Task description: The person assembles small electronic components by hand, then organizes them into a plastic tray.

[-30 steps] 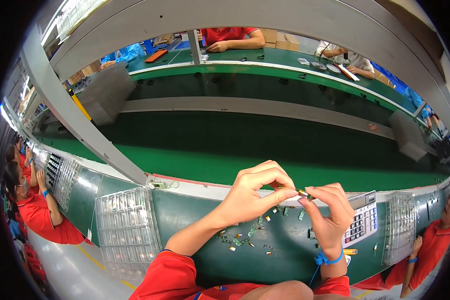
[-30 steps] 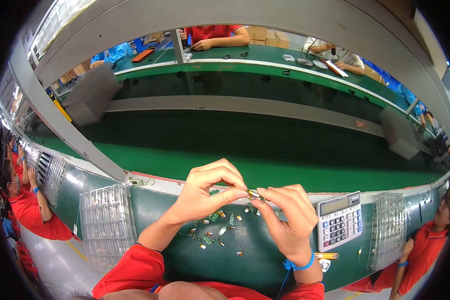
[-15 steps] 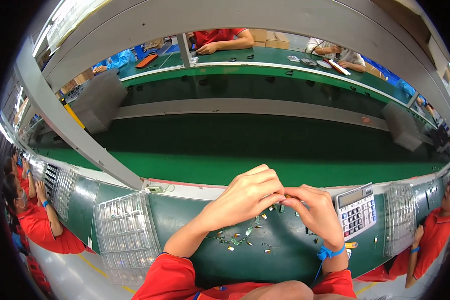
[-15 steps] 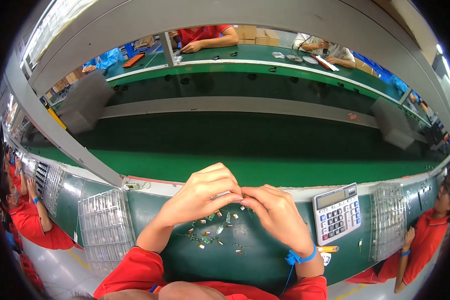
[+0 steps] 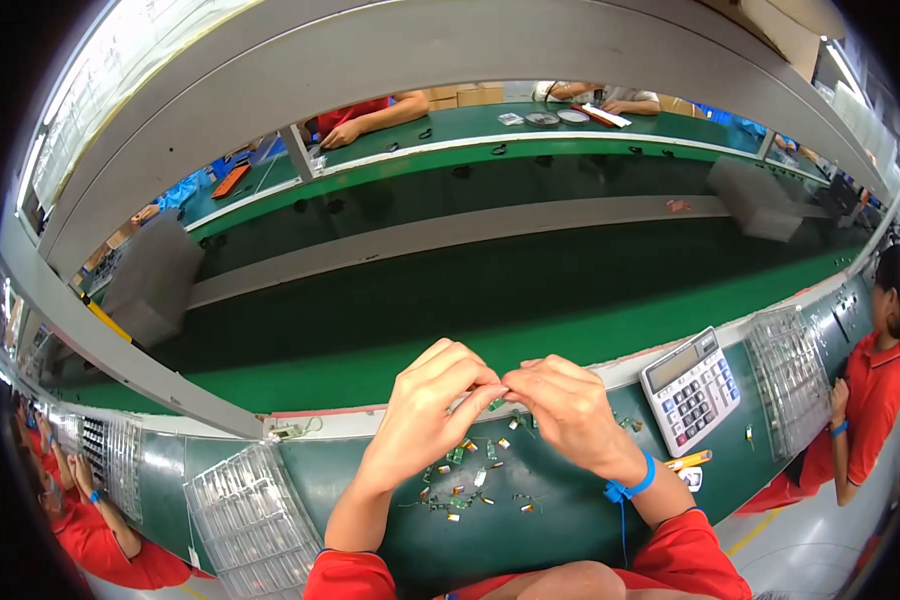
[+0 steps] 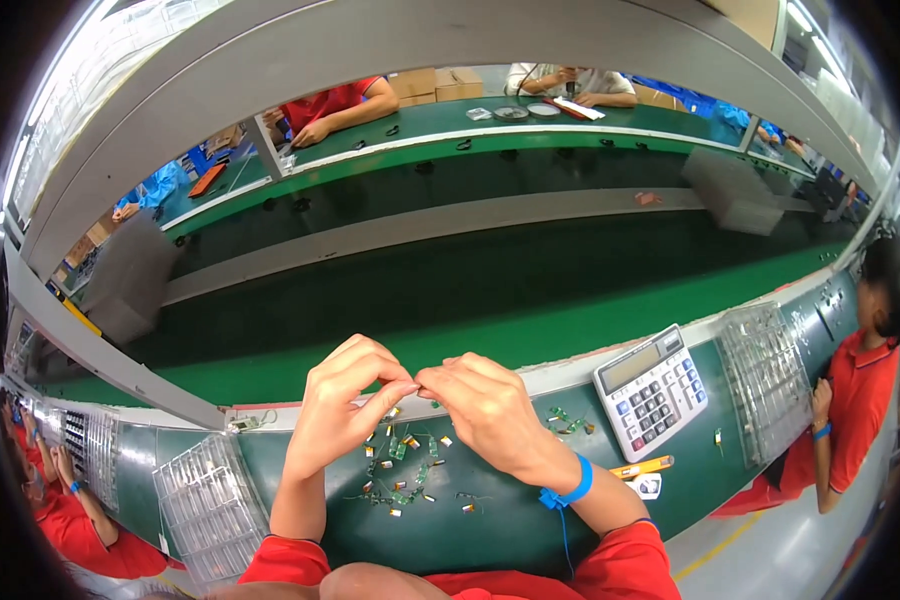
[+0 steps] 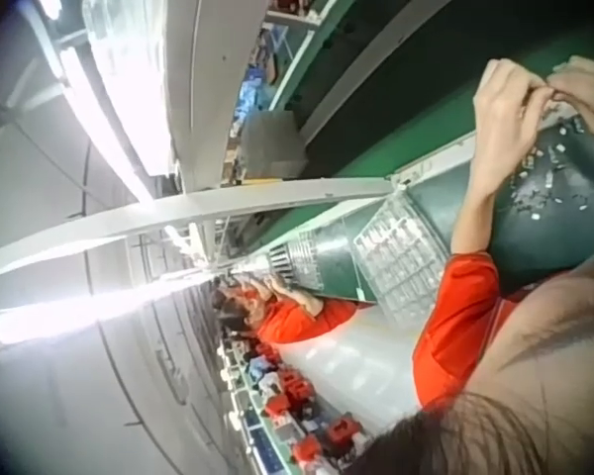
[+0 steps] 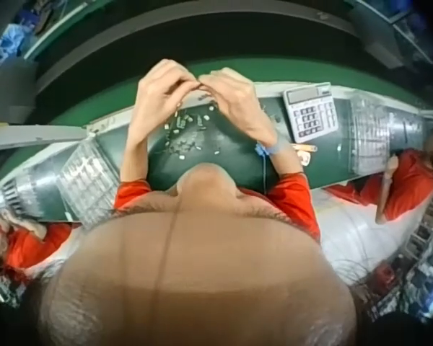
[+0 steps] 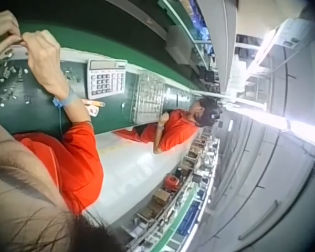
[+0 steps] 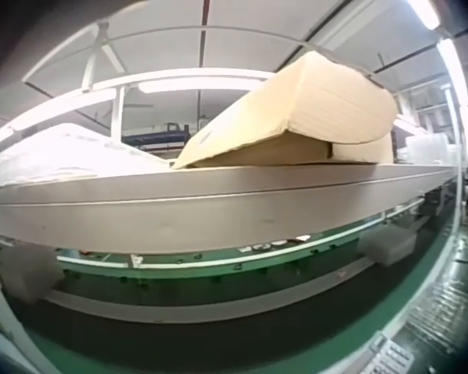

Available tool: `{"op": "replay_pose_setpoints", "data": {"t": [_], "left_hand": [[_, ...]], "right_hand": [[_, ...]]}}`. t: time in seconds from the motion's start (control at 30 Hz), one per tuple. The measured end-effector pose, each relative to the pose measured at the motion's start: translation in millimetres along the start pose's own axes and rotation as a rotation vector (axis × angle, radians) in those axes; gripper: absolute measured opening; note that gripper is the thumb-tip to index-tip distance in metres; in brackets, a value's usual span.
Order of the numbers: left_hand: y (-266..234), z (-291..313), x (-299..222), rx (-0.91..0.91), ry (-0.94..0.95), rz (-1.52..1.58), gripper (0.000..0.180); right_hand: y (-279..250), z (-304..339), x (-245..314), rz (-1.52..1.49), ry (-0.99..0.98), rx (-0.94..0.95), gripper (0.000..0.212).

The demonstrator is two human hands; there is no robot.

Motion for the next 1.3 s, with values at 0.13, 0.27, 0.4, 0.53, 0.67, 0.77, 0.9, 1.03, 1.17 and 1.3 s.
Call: {"op": "replay_pose_setpoints", "data": {"t": [0.13,0.27,0.4,0.53,0.67,0.77,0.9,1.03,1.17,1.3], "left_hand": [[-10,6,4,-0.028,-0.007,-0.014,0.011],[-11,3,3,-0.015,-0.011,-0.031,0.012],[-6,-5,2,-0.043,0.007,-0.032,0.01],[-39,6,16,-0.218,-0.233,0.079,0.009],[-11,4,12,0.061,-0.293,0.257,0.021],[22,12,26,0.084,-0.405,0.592,0.029],[17,27,32,-0.023,-0.548,0.729,0.026],[16,28,34,-0.026,-0.512,0.758,0.023],[20,25,29,0.06,-0.538,0.725,0.022],[28,19,17,0.203,-0.503,0.734,0.026]], "right_hand": [[14,-1,4,-0.016,-0.078,-0.049,0.023],[15,2,-2,-0.033,-0.062,-0.077,0.024],[6,6,-13,0.011,-0.046,-0.123,0.019],[8,1,-14,-0.064,-0.005,-0.21,0.015],[-5,-7,-5,-0.36,0.105,-0.189,0.019],[-9,0,-20,-0.608,0.326,-0.176,0.022],[5,3,-11,-0.925,0.486,-0.078,0.026],[7,5,-9,-0.851,0.439,-0.05,0.028],[-1,0,-2,-0.891,0.425,0.029,0.026],[-9,-1,-5,-0.87,0.422,-0.014,0.022]]}}
Point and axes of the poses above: each hand's wrist, its own z-axis away from the middle knuckle, its own y-axis out of the palm, x = y × z, the point moved 4 cm from there along -z, towards the middle knuckle, and after that the axes turned 7 degrees about -x, right-handed, at the moved point
